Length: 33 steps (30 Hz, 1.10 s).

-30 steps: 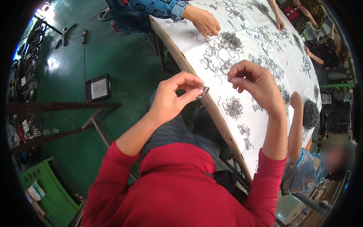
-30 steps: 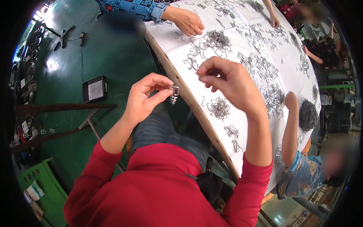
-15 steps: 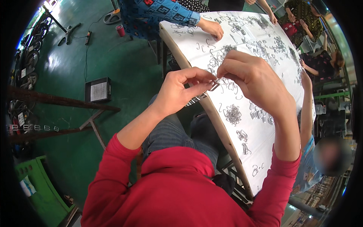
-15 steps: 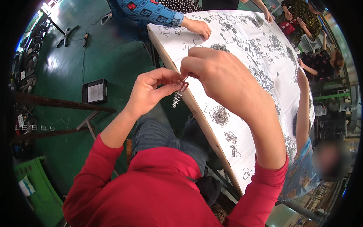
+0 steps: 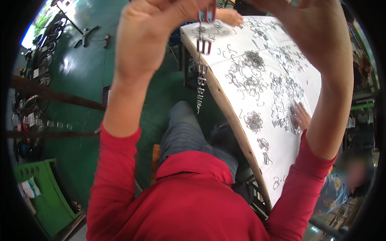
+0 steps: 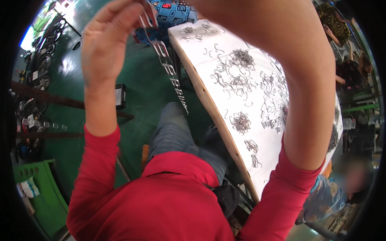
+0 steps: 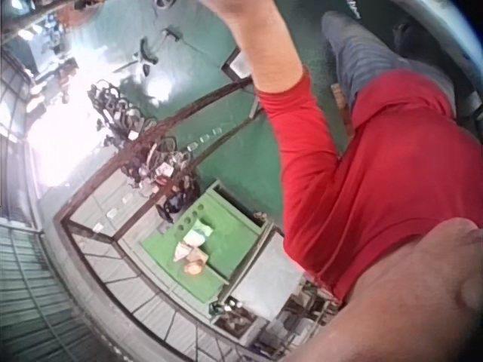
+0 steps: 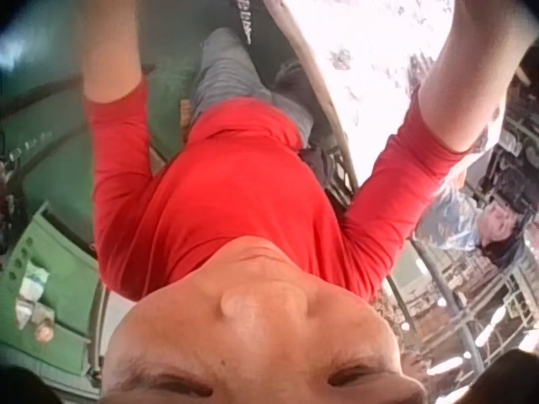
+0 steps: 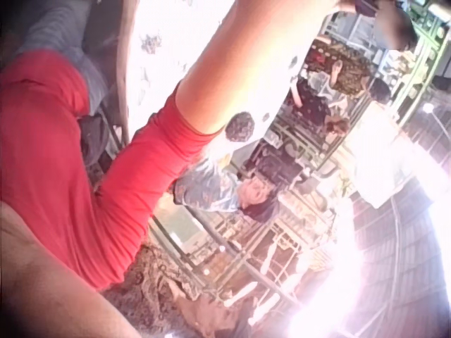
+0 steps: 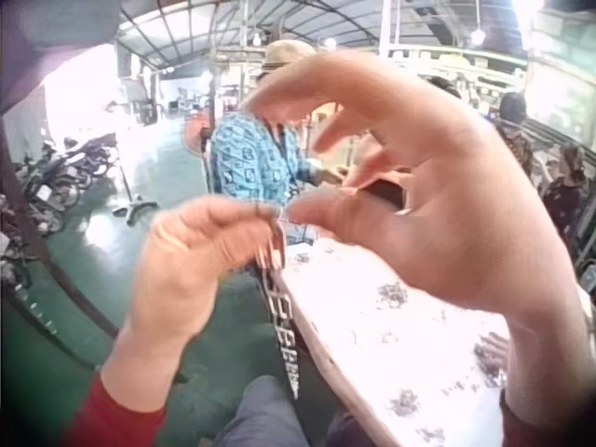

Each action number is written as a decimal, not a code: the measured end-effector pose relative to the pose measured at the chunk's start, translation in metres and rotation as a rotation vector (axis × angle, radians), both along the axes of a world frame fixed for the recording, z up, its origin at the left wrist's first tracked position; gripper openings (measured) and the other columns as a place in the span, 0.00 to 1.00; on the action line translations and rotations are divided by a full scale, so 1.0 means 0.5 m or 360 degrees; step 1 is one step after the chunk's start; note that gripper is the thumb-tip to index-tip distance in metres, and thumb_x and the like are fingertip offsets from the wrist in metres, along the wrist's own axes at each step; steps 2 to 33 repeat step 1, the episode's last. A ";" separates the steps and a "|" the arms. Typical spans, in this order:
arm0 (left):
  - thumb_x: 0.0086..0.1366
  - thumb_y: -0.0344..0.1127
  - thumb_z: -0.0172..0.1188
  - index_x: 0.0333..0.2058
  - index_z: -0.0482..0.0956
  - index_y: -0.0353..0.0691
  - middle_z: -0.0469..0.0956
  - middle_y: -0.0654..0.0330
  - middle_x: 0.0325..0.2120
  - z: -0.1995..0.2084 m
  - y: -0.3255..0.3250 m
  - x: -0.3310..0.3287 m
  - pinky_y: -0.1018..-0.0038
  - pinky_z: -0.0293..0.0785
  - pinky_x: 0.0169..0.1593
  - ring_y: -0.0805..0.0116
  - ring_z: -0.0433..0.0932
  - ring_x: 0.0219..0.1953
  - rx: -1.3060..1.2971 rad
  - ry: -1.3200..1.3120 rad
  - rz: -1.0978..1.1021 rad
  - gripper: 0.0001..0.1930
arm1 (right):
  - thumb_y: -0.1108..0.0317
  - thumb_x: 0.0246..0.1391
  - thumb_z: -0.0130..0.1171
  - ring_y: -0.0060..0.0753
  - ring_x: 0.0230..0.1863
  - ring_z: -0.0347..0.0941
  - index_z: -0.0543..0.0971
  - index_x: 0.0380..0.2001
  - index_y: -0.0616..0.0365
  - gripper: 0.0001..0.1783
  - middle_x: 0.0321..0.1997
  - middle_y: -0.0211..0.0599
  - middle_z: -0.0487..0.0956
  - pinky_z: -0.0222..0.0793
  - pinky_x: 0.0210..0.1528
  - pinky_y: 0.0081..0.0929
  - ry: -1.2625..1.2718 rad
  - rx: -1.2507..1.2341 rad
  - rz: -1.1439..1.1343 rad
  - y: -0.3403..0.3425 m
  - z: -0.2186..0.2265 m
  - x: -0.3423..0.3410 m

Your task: The person repeatedly picks up small metal hooks and rectangular metal pieces from a table, inserts the hooks into the pieces, and places the assembled units onto a nearby rack. The process is continuous and repetitive throughout the clip.

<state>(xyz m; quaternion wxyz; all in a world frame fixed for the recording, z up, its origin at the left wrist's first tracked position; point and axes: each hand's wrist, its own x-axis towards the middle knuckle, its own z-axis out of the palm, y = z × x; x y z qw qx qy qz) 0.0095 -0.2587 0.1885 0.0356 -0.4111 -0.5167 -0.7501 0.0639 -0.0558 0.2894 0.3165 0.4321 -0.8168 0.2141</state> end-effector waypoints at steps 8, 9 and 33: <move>0.60 0.35 0.60 0.47 0.75 0.36 0.79 0.58 0.39 0.021 -0.022 -0.014 0.71 0.74 0.46 0.69 0.78 0.41 -0.0084 -0.0105 0.0130 0.17 | 0.69 0.47 0.62 0.34 0.37 0.74 0.73 0.45 0.53 0.19 0.45 0.33 0.75 0.76 0.34 0.29 0.0017 -0.0021 0.0048 -0.011 0.003 -0.004; 0.60 0.35 0.60 0.47 0.75 0.36 0.79 0.58 0.39 0.021 -0.022 -0.014 0.71 0.74 0.46 0.69 0.78 0.41 -0.0084 -0.0105 0.0130 0.17 | 0.69 0.47 0.62 0.34 0.37 0.74 0.73 0.45 0.53 0.19 0.45 0.33 0.75 0.76 0.34 0.29 0.0017 -0.0021 0.0048 -0.011 0.003 -0.004; 0.60 0.35 0.60 0.47 0.75 0.36 0.79 0.58 0.39 0.021 -0.022 -0.014 0.71 0.74 0.46 0.69 0.78 0.41 -0.0084 -0.0105 0.0130 0.17 | 0.69 0.47 0.62 0.34 0.37 0.74 0.73 0.45 0.53 0.19 0.45 0.33 0.75 0.76 0.34 0.29 0.0017 -0.0021 0.0048 -0.011 0.003 -0.004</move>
